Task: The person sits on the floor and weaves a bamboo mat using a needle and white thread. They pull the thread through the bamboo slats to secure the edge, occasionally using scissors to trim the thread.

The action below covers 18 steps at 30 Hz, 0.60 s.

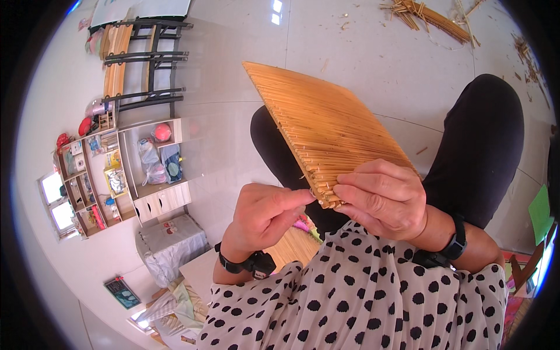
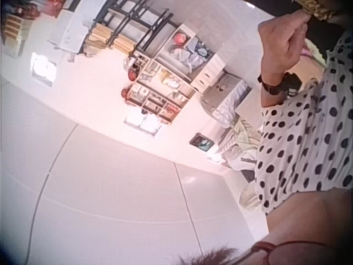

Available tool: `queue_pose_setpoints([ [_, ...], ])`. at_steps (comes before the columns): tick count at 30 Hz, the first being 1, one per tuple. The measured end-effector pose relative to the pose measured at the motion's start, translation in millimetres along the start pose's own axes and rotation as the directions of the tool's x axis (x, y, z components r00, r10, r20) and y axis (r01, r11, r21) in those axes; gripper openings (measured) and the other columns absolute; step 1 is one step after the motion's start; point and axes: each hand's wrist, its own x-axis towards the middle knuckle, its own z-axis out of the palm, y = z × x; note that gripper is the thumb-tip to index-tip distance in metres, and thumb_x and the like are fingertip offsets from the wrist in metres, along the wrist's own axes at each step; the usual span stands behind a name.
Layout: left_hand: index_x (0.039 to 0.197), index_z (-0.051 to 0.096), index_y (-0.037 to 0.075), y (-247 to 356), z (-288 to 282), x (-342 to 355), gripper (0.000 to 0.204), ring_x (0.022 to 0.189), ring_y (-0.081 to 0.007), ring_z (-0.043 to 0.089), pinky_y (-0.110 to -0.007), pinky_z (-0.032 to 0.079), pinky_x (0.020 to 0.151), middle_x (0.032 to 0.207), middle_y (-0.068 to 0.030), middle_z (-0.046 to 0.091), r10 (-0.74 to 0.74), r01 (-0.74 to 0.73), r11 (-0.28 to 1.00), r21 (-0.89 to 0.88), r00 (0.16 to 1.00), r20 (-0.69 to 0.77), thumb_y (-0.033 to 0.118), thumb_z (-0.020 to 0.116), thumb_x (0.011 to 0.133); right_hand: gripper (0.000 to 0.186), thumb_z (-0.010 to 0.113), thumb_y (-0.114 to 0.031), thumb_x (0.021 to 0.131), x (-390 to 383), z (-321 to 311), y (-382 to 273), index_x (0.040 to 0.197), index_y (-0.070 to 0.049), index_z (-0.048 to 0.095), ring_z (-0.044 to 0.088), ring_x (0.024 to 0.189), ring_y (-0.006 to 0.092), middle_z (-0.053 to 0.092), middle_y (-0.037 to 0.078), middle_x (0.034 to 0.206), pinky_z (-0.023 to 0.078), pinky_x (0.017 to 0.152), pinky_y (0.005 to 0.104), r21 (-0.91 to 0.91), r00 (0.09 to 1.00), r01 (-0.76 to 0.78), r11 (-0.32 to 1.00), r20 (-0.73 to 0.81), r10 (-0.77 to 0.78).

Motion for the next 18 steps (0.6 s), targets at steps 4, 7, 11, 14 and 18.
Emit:
queue_pose_setpoints([
  [4,0.104,0.065,-0.003,5,2,3,0.016,0.057,-0.0174,0.071,-0.024,0.05,0.047,0.07,-0.0086,0.069,-0.041,0.041,0.999,-0.011,0.999,-0.023,-0.009,0.061,0.089,0.035,0.084,-0.005,0.066,0,0,0,0.098,0.002,0.074,0.066,0.075,0.0277,0.07,0.014,0.095,0.056,0.063,0.0334,0.001,1.0,-0.004,1.0,0.007,0.004],
  [7,0.097,0.061,-0.002,9,6,5,0.01,0.056,-0.0154,0.07,-0.023,0.049,0.046,0.068,-0.0076,0.069,-0.084,0.084,0.996,0.019,0.996,-0.044,-0.008,0.063,0.089,0.034,0.083,-0.005,0.066,-1,0,0,0.098,0.002,0.074,0.066,0.076,0.0275,0.07,0.014,0.095,0.056,0.063,0.0335,0.001,1.0,-0.003,1.0,0.009,0.003],
  [11,0.093,0.052,0.001,19,15,5,0.016,0.053,-0.0103,0.067,-0.024,0.046,0.044,0.065,-0.0058,0.068,-0.314,0.295,0.944,-0.148,0.94,-0.132,-0.006,0.066,0.089,0.034,0.084,-0.006,0.067,1,0,0,0.098,0.002,0.074,0.067,0.076,0.0276,0.071,0.014,0.095,0.056,0.063,0.0335,-0.006,1.0,-0.004,1.0,0.017,0.004],
  [14,0.094,0.048,0.002,14,18,6,0.021,0.05,-0.0076,0.062,-0.023,0.044,0.044,0.063,-0.0046,0.065,-0.289,0.268,0.949,-0.165,0.95,-0.117,-0.006,0.067,0.088,0.034,0.084,-0.007,0.067,0,0,0,0.098,0.002,0.073,0.067,0.077,0.0279,0.071,0.013,0.094,0.056,0.064,0.0333,-0.017,1.0,-0.004,1.0,0.016,0.005],
  [18,0.098,0.05,0.002,10,23,5,0.023,0.049,-0.0064,0.058,-0.021,0.043,0.045,0.066,-0.0049,0.064,-0.321,0.267,0.916,-0.299,0.935,-0.149,-0.005,0.069,0.087,0.033,0.085,-0.006,0.068,4,-3,-2,0.097,0.002,0.072,0.068,0.078,0.0282,0.07,0.012,0.093,0.056,0.064,0.0333,-0.041,1.0,-0.005,0.999,0.029,0.006],
])
